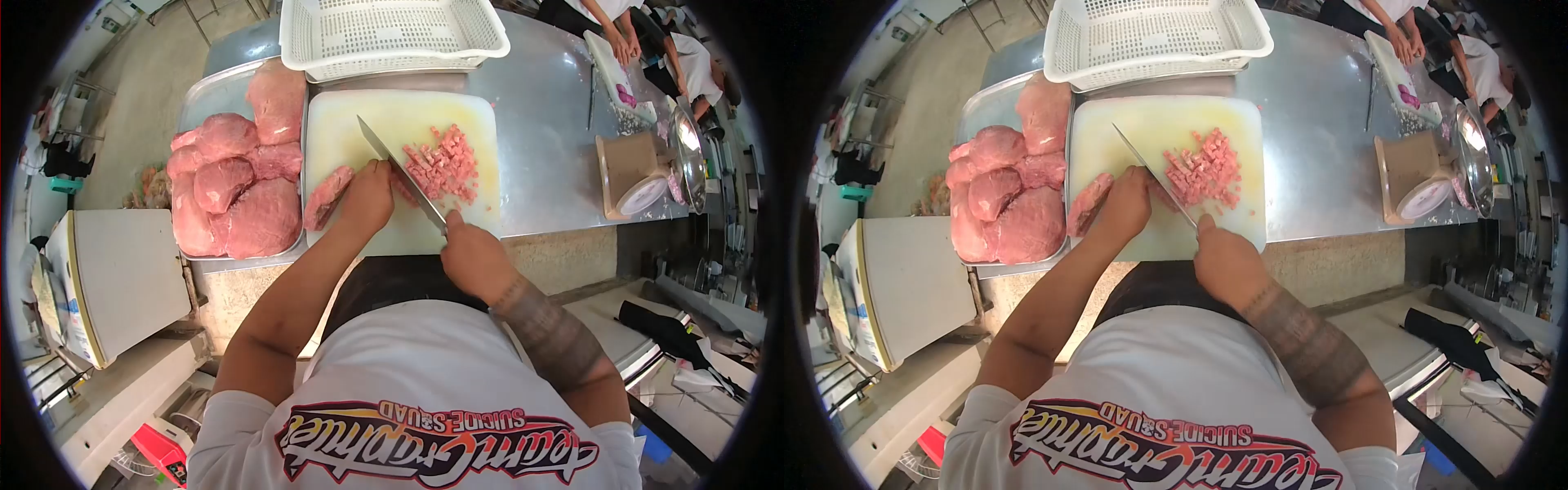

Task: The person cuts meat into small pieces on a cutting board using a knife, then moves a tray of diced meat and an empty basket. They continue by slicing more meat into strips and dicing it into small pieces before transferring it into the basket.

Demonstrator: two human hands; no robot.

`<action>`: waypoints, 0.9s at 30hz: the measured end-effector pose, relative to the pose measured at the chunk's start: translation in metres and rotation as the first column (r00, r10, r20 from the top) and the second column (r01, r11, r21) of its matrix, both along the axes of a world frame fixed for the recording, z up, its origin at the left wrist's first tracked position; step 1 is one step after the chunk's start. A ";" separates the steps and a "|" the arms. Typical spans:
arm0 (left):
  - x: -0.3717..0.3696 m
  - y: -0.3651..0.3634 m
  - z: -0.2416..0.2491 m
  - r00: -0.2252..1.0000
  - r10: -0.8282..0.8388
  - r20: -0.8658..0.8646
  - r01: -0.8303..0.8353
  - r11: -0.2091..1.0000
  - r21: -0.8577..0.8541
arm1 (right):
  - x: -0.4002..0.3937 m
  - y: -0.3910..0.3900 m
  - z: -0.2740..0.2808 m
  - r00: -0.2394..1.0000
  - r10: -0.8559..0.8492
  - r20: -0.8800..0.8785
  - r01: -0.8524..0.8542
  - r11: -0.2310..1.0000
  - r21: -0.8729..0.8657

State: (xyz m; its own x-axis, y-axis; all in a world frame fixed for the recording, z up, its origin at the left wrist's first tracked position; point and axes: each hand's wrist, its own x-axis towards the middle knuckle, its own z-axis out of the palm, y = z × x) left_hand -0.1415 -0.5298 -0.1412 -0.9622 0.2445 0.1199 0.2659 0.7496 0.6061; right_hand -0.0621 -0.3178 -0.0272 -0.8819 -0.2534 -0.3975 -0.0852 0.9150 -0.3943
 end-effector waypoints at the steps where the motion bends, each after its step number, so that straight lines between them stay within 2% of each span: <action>1: 0.001 0.001 -0.002 1.000 0.004 -0.006 -0.004 1.000 -0.011 | -0.001 -0.002 -0.021 1.000 -0.021 -0.014 0.021 0.999 -0.034; 7: 0.000 -0.003 0.001 1.000 0.002 0.013 -0.002 1.000 0.014 | -0.037 -0.022 -0.034 0.976 -0.007 -0.220 -0.015 0.995 -0.096; 10: 0.002 -0.009 0.009 0.999 0.002 0.051 -0.003 1.000 0.019 | -0.023 -0.019 0.002 0.987 -0.025 -0.159 0.013 0.997 -0.077; 13: -0.001 -0.011 0.005 0.998 -0.013 0.053 0.014 1.000 -0.017 | -0.011 -0.018 0.041 1.000 -0.008 0.010 0.008 1.000 0.002; 16: -0.008 -0.012 -0.005 0.999 -0.050 0.005 0.050 0.998 -0.040 | -0.014 -0.016 -0.008 0.991 -0.013 -0.133 0.000 0.995 -0.099; 19: -0.003 -0.011 -0.007 0.999 -0.045 0.005 0.045 0.998 -0.051 | -0.041 -0.037 -0.039 0.985 -0.046 -0.169 0.019 0.988 -0.156; 25: -0.001 -0.013 -0.005 1.000 0.028 -0.009 -0.029 0.997 -0.066 | -0.044 -0.036 -0.010 0.993 -0.035 -0.114 0.025 0.996 -0.091; 27: 0.003 -0.015 -0.007 1.000 0.028 -0.007 -0.029 0.997 -0.065 | -0.028 -0.029 0.006 0.984 -0.013 -0.179 -0.007 0.994 -0.109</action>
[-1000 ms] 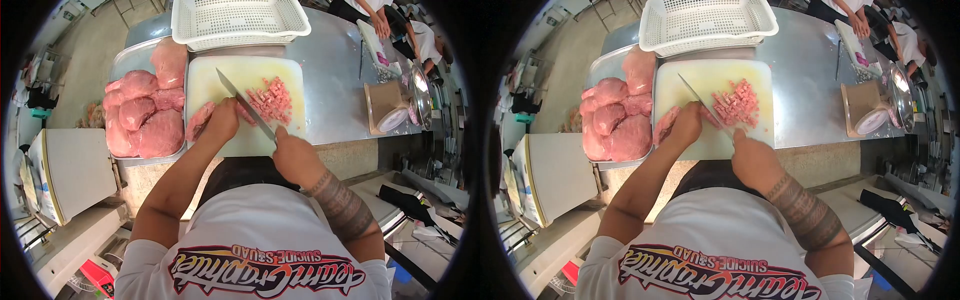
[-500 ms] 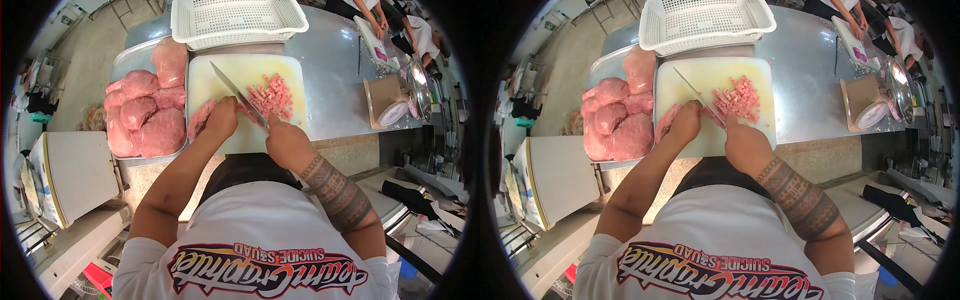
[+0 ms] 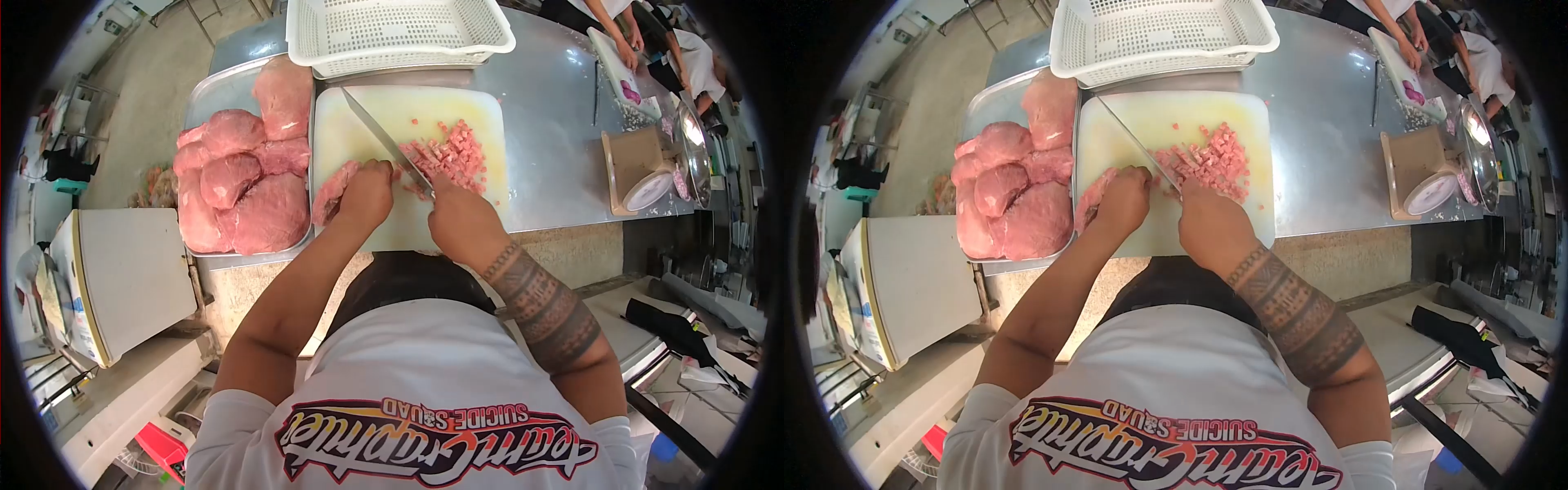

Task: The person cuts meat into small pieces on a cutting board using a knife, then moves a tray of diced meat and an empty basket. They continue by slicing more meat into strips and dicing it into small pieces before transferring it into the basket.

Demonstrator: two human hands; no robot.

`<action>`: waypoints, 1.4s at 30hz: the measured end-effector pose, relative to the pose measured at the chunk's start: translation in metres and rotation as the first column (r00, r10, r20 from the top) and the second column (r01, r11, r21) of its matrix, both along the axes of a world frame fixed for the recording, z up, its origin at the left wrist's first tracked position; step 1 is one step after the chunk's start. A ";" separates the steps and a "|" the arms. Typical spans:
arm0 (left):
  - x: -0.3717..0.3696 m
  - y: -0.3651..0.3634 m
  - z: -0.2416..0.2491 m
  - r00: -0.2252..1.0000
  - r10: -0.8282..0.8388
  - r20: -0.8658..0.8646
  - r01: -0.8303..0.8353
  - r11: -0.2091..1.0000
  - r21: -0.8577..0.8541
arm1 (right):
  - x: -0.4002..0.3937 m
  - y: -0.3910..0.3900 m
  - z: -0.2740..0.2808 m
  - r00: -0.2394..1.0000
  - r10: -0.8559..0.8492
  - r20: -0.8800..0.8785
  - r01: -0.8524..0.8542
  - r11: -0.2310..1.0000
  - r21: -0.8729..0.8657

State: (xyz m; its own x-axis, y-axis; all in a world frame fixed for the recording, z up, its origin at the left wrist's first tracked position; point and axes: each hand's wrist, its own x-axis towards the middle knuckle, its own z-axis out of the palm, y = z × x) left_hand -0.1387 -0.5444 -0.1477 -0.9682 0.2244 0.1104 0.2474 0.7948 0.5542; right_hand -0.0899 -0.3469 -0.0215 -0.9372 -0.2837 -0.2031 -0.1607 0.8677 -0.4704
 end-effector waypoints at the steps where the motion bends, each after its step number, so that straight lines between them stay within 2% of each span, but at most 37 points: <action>1: 0.000 -0.001 -0.001 1.000 -0.006 -0.010 0.006 1.000 0.003 | 0.004 0.002 0.004 0.999 0.010 -0.036 -0.011 1.000 -0.008; 4: -0.004 0.001 -0.002 0.999 -0.013 -0.038 0.012 1.000 -0.010 | -0.004 -0.004 -0.035 0.998 0.006 0.059 -0.004 1.000 -0.021; 6: 0.000 0.002 0.002 0.999 -0.029 -0.015 0.029 0.999 -0.022 | -0.014 -0.017 -0.038 0.998 -0.025 0.063 0.030 0.997 -0.075; 10: 0.003 -0.002 0.018 0.989 -0.124 0.084 0.128 0.991 -0.046 | -0.039 -0.018 -0.051 0.996 -0.017 -0.087 0.004 0.990 -0.141; 11: 0.003 -0.005 0.022 0.981 -0.157 0.113 0.164 0.985 -0.051 | -0.041 -0.011 -0.044 1.000 -0.017 0.005 0.018 0.975 -0.221; 14: 0.026 -0.010 0.043 0.997 -0.056 -0.061 0.066 0.982 0.178 | -0.040 0.016 -0.017 0.967 0.001 0.257 0.102 0.916 -0.387; 17: 0.054 0.000 0.070 0.908 -0.275 -0.317 0.316 0.945 0.085 | -0.032 0.032 -0.004 0.878 -0.057 0.475 0.284 0.861 -0.423; 19: 0.065 0.016 0.067 0.858 -0.435 -0.273 0.461 0.887 0.032 | -0.029 0.038 0.008 0.774 -0.088 0.627 0.433 0.797 -0.422; 20: 0.067 0.024 0.063 0.824 -0.509 -0.248 0.527 0.850 0.007 | -0.025 0.043 0.013 0.812 -0.071 0.579 0.396 0.796 -0.458; 22: 0.064 0.031 0.046 0.876 -0.444 -0.188 0.448 0.894 -0.021 | -0.014 0.055 0.023 0.880 -0.033 0.474 0.312 0.792 -0.524; 24: 0.060 0.033 0.034 0.939 -0.304 -0.161 0.304 0.952 -0.029 | -0.005 0.087 0.011 0.992 -0.034 0.119 0.070 0.945 -0.320; 25: 0.061 0.034 0.039 0.946 -0.250 -0.208 0.247 0.968 -0.039 | -0.001 0.101 0.007 0.998 0.005 -0.062 -0.016 0.985 -0.175; 27: 0.062 0.039 0.060 0.942 -0.152 -0.299 0.144 0.988 -0.050 | 0.004 0.119 0.019 0.965 0.070 -0.251 -0.058 0.997 0.055; 28: 0.060 0.048 0.071 0.914 -0.228 -0.336 0.199 0.973 -0.120 | 0.008 0.128 0.027 0.937 0.113 -0.331 -0.058 0.983 0.172; 29: 0.056 0.060 0.083 0.879 -0.303 -0.368 0.247 0.950 -0.192 | 0.010 0.132 0.036 0.909 0.154 -0.387 -0.073 0.973 0.217; 30: 0.053 0.073 0.096 0.837 -0.378 -0.396 0.290 0.920 -0.265 | 0.009 0.137 0.034 0.886 0.223 -0.407 -0.116 0.955 0.271; 31: 0.052 0.093 0.114 0.831 -0.411 -0.374 0.336 0.908 -0.250 | 0.006 0.142 0.030 0.857 0.292 -0.425 -0.155 0.932 0.327; 34: 0.035 0.138 0.125 0.864 -0.466 -0.190 0.398 0.865 -0.306 | 0.005 0.154 0.035 0.785 0.414 -0.462 -0.215 0.880 0.423; 38: 0.022 0.154 0.081 0.876 -0.350 -0.330 0.175 0.871 -0.459 | 0.016 0.187 0.048 0.773 0.470 -0.425 -0.318 0.868 0.382; 41: 0.027 0.125 0.067 0.968 -0.232 -0.096 0.194 0.933 -0.304 | 0.029 0.236 0.046 0.761 0.454 -0.463 -0.272 0.872 0.407; 42: 0.025 0.112 0.062 0.980 -0.183 -0.078 0.152 0.941 -0.302 | 0.033 0.252 0.048 0.798 0.415 -0.437 -0.255 0.890 0.378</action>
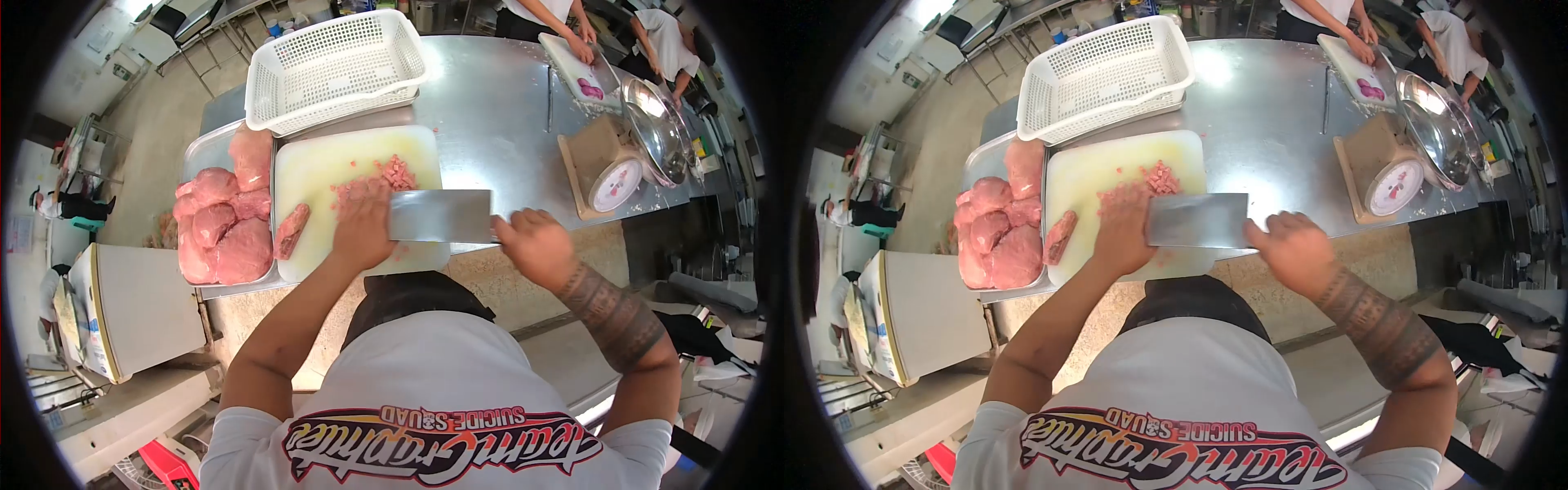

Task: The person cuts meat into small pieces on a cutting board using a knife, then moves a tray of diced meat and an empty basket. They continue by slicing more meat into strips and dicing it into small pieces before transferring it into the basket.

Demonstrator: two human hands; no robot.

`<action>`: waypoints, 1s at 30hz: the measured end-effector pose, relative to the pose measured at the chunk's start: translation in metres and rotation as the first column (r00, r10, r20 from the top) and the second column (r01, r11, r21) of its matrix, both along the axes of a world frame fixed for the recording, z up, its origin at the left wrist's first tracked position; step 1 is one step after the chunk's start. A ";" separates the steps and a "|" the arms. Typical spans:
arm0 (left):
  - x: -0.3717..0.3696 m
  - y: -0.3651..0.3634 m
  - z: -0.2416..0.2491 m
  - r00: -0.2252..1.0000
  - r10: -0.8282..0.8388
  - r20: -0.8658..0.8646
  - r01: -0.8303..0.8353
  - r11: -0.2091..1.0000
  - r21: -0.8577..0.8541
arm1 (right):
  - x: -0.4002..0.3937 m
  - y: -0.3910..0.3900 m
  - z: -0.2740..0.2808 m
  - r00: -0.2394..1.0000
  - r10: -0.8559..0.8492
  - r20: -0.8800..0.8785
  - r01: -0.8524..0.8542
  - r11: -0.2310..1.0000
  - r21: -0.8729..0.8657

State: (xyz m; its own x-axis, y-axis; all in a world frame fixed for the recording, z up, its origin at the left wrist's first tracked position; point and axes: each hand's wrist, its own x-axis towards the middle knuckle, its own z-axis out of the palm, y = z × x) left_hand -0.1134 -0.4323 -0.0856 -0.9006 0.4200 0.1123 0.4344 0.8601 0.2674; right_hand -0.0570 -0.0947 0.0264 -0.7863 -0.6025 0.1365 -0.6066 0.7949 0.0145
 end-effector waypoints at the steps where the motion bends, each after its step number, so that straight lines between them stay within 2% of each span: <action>1: -0.001 -0.014 -0.008 0.999 0.051 0.019 -0.051 0.999 -0.002 | 0.005 0.016 0.004 0.998 -0.038 0.047 0.039 0.999 -0.019; 2: -0.002 -0.029 -0.018 0.994 0.104 0.038 -0.104 0.995 -0.004 | 0.008 0.026 0.004 0.993 -0.073 0.093 0.076 0.997 -0.034; 5: -0.055 -0.073 -0.089 0.954 0.301 0.011 -0.296 0.930 0.216 | 0.011 0.034 -0.021 0.907 -0.322 0.270 0.354 0.932 -0.079; 8: -0.103 -0.058 -0.080 0.964 0.127 0.232 -0.220 0.872 0.438 | -0.022 0.013 -0.046 0.852 -0.387 0.353 0.461 0.874 -0.152; 11: -0.105 -0.023 -0.064 0.939 -0.212 0.270 0.108 0.928 0.355 | -0.060 -0.029 -0.074 0.817 -0.411 0.405 0.508 0.845 -0.167; 14: -0.079 -0.017 -0.029 0.854 -0.261 0.449 0.059 0.908 0.416 | -0.063 -0.064 -0.093 0.839 -0.316 0.443 0.452 0.857 -0.246; 15: -0.069 -0.028 -0.033 0.904 -0.245 0.349 0.063 0.886 0.459 | -0.055 -0.069 -0.095 0.840 -0.259 0.477 0.418 0.869 -0.264; 18: -0.030 -0.073 -0.044 0.990 0.045 0.131 -0.087 0.939 0.334 | -0.036 -0.064 -0.086 0.850 -0.165 0.500 0.341 0.896 -0.285; 19: -0.019 -0.087 -0.053 0.971 0.071 0.228 -0.160 0.901 0.403 | -0.032 -0.057 -0.085 0.841 -0.134 0.524 0.348 0.875 -0.336; 22: 0.016 -0.074 -0.045 0.997 -0.036 0.069 0.009 0.936 0.353 | -0.030 -0.021 -0.092 0.570 -0.026 0.821 0.676 0.583 -0.451; 23: 0.023 -0.061 -0.043 0.990 -0.095 0.100 0.062 0.953 0.296 | -0.029 -0.012 -0.094 0.502 0.015 0.865 0.740 0.510 -0.439; 26: 0.032 -0.024 -0.056 1.000 -0.004 0.013 0.001 0.976 0.218 | -0.022 0.017 -0.124 0.366 0.029 0.930 0.861 0.369 -0.351; 30: 0.028 0.016 -0.058 0.993 0.092 -0.070 -0.080 0.984 0.156 | -0.001 -0.003 -0.136 0.329 0.041 0.944 0.867 0.383 -0.319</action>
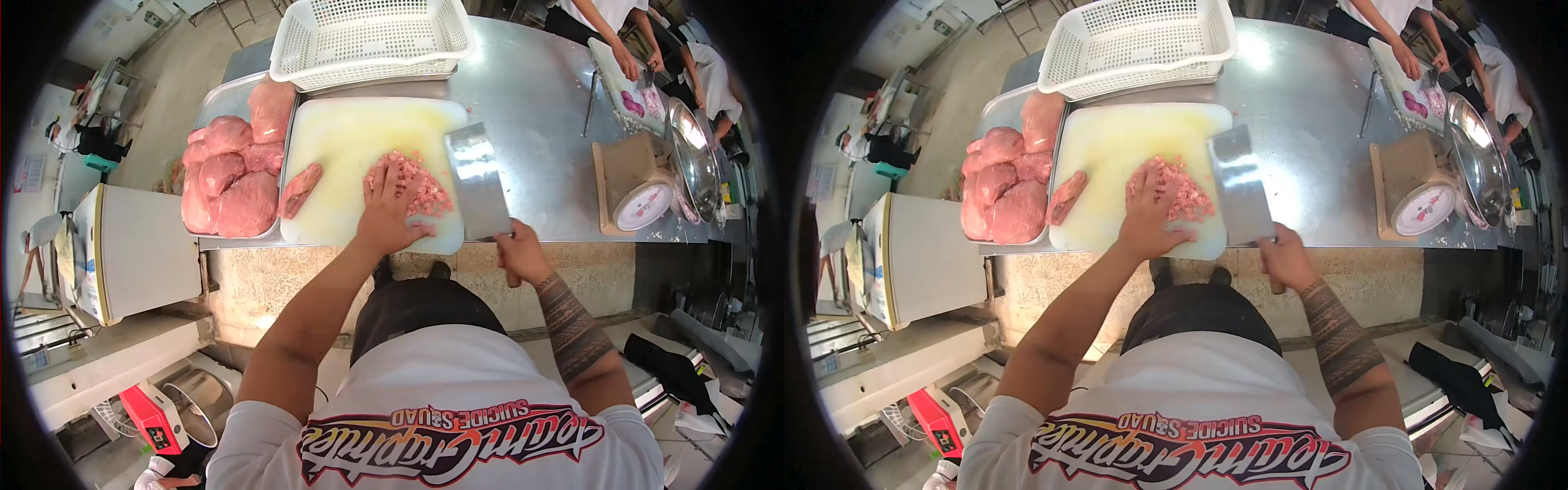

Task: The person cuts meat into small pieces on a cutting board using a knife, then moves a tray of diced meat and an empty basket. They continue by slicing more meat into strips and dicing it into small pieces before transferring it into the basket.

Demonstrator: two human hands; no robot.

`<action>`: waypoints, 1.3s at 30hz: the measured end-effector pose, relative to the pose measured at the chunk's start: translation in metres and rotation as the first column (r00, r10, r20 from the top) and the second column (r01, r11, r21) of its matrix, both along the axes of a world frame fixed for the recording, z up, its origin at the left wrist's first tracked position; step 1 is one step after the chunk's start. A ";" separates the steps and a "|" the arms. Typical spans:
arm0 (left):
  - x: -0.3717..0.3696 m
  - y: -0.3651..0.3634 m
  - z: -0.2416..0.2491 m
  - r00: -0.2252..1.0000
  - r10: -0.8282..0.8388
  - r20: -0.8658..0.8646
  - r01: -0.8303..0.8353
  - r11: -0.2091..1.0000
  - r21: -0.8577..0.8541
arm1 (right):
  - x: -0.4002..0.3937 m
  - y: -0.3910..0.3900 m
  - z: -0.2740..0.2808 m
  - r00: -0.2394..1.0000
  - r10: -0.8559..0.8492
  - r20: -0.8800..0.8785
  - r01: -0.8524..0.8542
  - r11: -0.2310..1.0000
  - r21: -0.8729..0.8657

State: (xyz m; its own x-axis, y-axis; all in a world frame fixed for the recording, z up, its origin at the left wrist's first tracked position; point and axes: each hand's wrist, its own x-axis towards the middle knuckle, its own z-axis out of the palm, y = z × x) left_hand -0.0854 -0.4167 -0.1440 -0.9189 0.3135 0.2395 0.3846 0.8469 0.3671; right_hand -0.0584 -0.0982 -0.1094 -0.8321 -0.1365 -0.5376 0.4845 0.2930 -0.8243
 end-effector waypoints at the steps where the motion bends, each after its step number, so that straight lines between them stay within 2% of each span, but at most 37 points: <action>1: -0.001 0.008 0.002 0.999 0.023 -0.032 -0.022 1.000 0.004 | 0.003 -0.015 -0.002 0.999 0.031 -0.007 -0.031 0.999 0.009; 5: 0.000 0.027 0.004 0.991 0.083 -0.104 -0.083 0.997 0.005 | 0.008 -0.081 -0.006 0.996 0.077 -0.036 -0.079 0.994 -0.078; 6: -0.001 0.027 0.005 0.989 0.093 -0.111 -0.093 0.996 0.001 | 0.010 -0.091 -0.021 0.992 0.097 -0.086 -0.100 0.994 -0.036; 7: -0.001 0.027 0.003 0.987 0.109 -0.115 -0.104 0.993 0.046 | 0.011 -0.102 -0.048 0.984 0.119 -0.136 -0.120 0.993 0.006; 9: -0.006 0.023 -0.002 0.982 0.143 -0.124 -0.126 0.983 0.135 | 0.012 -0.116 -0.055 0.980 0.137 -0.141 -0.141 0.990 -0.013; 11: -0.006 0.021 0.001 0.979 0.146 -0.140 -0.124 0.980 0.157 | 0.013 -0.120 -0.029 0.990 0.134 -0.050 -0.140 0.981 -0.134; 16: -0.005 0.023 0.006 0.974 0.156 -0.166 -0.117 0.968 0.223 | 0.011 -0.111 -0.016 0.980 0.198 -0.007 -0.197 0.967 -0.164; 18: -0.004 0.021 0.017 0.976 0.143 -0.164 -0.105 0.969 0.224 | 0.013 -0.111 -0.011 0.981 0.191 -0.018 -0.191 0.966 -0.174; 21: -0.011 0.021 0.049 0.958 0.142 -0.251 -0.090 0.974 0.207 | 0.009 -0.111 0.028 0.983 0.150 -0.101 -0.169 0.962 -0.213; 23: -0.037 0.019 0.078 0.940 0.139 -0.311 -0.062 0.968 0.244 | -0.015 -0.114 0.073 0.978 0.166 -0.129 -0.182 0.975 -0.130; 25: -0.079 0.013 0.111 0.912 0.131 -0.389 -0.022 0.962 0.273 | -0.055 -0.122 0.089 0.977 0.160 -0.143 -0.174 0.981 -0.089; 27: -0.147 0.004 0.133 0.852 0.131 -0.507 0.014 0.962 0.273 | -0.118 -0.129 0.110 0.940 0.177 -0.292 -0.201 0.978 -0.054; 28: -0.184 0.002 0.140 0.806 0.139 -0.575 0.023 0.964 0.264 | -0.151 -0.130 0.135 0.955 0.177 -0.239 -0.197 0.978 -0.066; 29: -0.217 0.000 0.150 0.795 0.120 -0.595 0.038 0.969 0.245 | -0.175 -0.132 0.148 0.937 0.171 -0.304 -0.206 0.975 -0.086; 30: -0.246 -0.003 0.159 0.784 0.100 -0.613 0.053 0.973 0.226 | -0.194 -0.131 0.145 0.942 0.124 -0.311 -0.174 0.975 -0.138; 32: -0.305 -0.012 0.151 0.828 0.055 -0.558 0.046 0.985 0.164 | -0.200 -0.112 0.140 0.938 0.163 -0.305 -0.223 0.959 -0.174; 34: -0.338 -0.024 0.123 0.888 -0.006 -0.460 0.062 0.992 0.106 | -0.164 -0.084 0.117 0.956 0.181 -0.229 -0.219 0.963 -0.154; 35: -0.350 -0.030 0.105 0.920 -0.043 -0.390 0.080 0.993 0.081 | -0.139 -0.067 0.093 0.965 0.218 -0.143 -0.221 0.975 -0.006; 36: -0.359 -0.032 0.097 0.946 -0.074 -0.316 0.098 0.994 0.058 | -0.103 -0.054 0.069 0.987 0.136 -0.083 -0.139 0.990 -0.024; 37: -0.345 -0.034 0.094 0.939 -0.056 -0.340 0.079 0.995 0.054 | -0.067 -0.052 0.095 0.996 0.075 0.042 -0.070 0.992 -0.109; 39: -0.314 -0.044 0.080 0.861 -0.118 -0.494 0.183 0.979 0.085 | 0.006 -0.036 0.041 0.996 -0.093 0.020 0.095 0.977 -0.189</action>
